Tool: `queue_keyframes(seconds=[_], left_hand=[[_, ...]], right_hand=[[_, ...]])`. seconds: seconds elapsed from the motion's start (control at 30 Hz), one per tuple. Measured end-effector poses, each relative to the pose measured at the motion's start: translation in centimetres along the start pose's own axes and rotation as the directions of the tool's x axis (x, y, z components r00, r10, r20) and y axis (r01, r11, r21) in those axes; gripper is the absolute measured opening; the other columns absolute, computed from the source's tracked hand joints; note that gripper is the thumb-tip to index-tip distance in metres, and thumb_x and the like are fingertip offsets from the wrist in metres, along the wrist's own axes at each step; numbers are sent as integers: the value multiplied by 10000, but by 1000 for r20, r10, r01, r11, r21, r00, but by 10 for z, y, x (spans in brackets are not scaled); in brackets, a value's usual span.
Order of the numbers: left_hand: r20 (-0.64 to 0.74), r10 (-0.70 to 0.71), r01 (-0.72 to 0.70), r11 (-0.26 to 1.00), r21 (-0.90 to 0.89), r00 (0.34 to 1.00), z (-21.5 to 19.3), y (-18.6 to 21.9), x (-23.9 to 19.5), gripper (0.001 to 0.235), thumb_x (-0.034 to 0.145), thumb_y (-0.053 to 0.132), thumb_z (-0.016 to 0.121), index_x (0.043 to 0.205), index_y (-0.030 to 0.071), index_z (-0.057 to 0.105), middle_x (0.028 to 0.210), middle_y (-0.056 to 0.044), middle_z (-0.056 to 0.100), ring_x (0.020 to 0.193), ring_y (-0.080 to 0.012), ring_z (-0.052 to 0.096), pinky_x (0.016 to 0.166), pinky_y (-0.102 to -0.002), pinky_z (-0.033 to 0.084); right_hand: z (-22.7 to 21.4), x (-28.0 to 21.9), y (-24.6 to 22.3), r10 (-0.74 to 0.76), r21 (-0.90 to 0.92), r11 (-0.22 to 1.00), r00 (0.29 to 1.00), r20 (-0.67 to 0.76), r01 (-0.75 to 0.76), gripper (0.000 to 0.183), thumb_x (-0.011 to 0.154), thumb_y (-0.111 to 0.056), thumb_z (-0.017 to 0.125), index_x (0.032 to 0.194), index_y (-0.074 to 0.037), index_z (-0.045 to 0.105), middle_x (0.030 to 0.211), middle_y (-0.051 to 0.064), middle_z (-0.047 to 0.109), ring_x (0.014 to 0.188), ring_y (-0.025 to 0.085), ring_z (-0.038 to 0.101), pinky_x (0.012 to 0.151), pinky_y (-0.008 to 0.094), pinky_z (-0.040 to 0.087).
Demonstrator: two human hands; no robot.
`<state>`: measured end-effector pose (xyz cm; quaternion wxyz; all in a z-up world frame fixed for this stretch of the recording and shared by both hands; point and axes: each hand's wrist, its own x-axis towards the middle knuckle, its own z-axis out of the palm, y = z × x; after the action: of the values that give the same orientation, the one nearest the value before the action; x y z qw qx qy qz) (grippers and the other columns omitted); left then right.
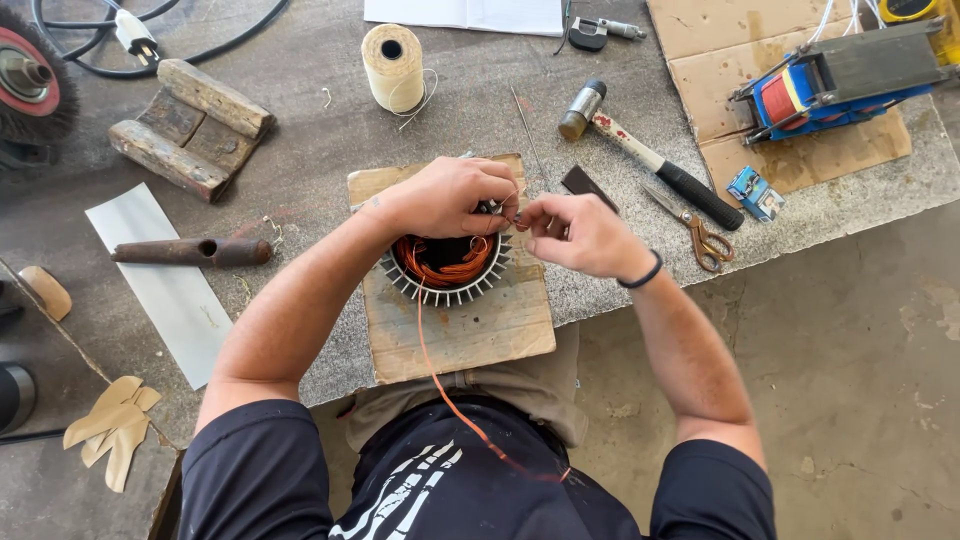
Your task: Rewinding an electric motor stator by threading and organizing copper wires
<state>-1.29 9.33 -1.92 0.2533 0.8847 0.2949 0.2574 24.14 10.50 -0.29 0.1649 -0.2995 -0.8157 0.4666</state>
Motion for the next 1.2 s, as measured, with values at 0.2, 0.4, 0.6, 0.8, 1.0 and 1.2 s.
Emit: queue_keyframes(seconds=[0.2, 0.4, 0.6, 0.8, 1.0, 1.2], left_hand=[[-17, -36, 36, 998, -51, 999, -3, 5, 0, 192, 949, 356, 718, 897, 198, 622, 940, -10, 638, 963, -312, 678, 808, -448, 556], [18, -6, 6, 1000, -15, 1000, -9, 8, 2, 182, 922, 346, 732, 870, 204, 632, 943, -7, 649, 962, -311, 681, 816, -448, 556], [9, 84, -84, 996, 16, 996, 0, 3, 0, 184, 979, 334, 668, 890, 188, 599, 914, -27, 591, 939, -316, 650, 800, -445, 547], [-17, 44, -43, 999, 25, 999, 4, -2, -3, 162, 948, 279, 665, 897, 168, 559, 913, -48, 573, 930, -348, 647, 779, -467, 544], [-52, -13, 13, 1000, 2, 999, 9, -8, -2, 165, 903, 280, 671, 887, 174, 546, 898, -46, 573, 910, -356, 659, 760, -477, 544], [-60, -50, 50, 999, 9, 997, 8, 0, -1, 167, 939, 256, 615, 881, 140, 509, 919, -71, 575, 896, -406, 649, 745, -501, 539]], right_hand=[[40, -5, 36, 48, 280, 959, 951, -306, 42, 61, 917, -65, 743, 970, -34, 748, 672, 49, 669, 550, 91, 642, 500, 197, 487], [32, 8, 38, 76, 426, 905, 977, -202, 18, 64, 837, -22, 771, 864, 6, 720, 573, 40, 589, 479, 67, 563, 449, 183, 420], [0, 24, 29, 169, 139, 971, 971, 167, -193, 28, 726, -95, 730, 706, -109, 717, 518, -43, 498, 515, 61, 455, 497, 223, 337], [-6, 23, 5, 20, -164, 986, 1000, -2, -20, 77, 834, -147, 689, 808, -161, 759, 628, 14, 641, 604, 130, 594, 568, 312, 455], [38, 0, 46, 84, 472, 882, 979, -185, 13, 143, 954, -95, 583, 976, -2, 690, 717, 95, 632, 582, 126, 581, 463, 227, 443], [73, -11, 54, 107, 583, 804, 936, -337, 118, 246, 977, -131, 571, 1135, 35, 663, 824, 137, 645, 637, 183, 669, 468, 245, 505]])
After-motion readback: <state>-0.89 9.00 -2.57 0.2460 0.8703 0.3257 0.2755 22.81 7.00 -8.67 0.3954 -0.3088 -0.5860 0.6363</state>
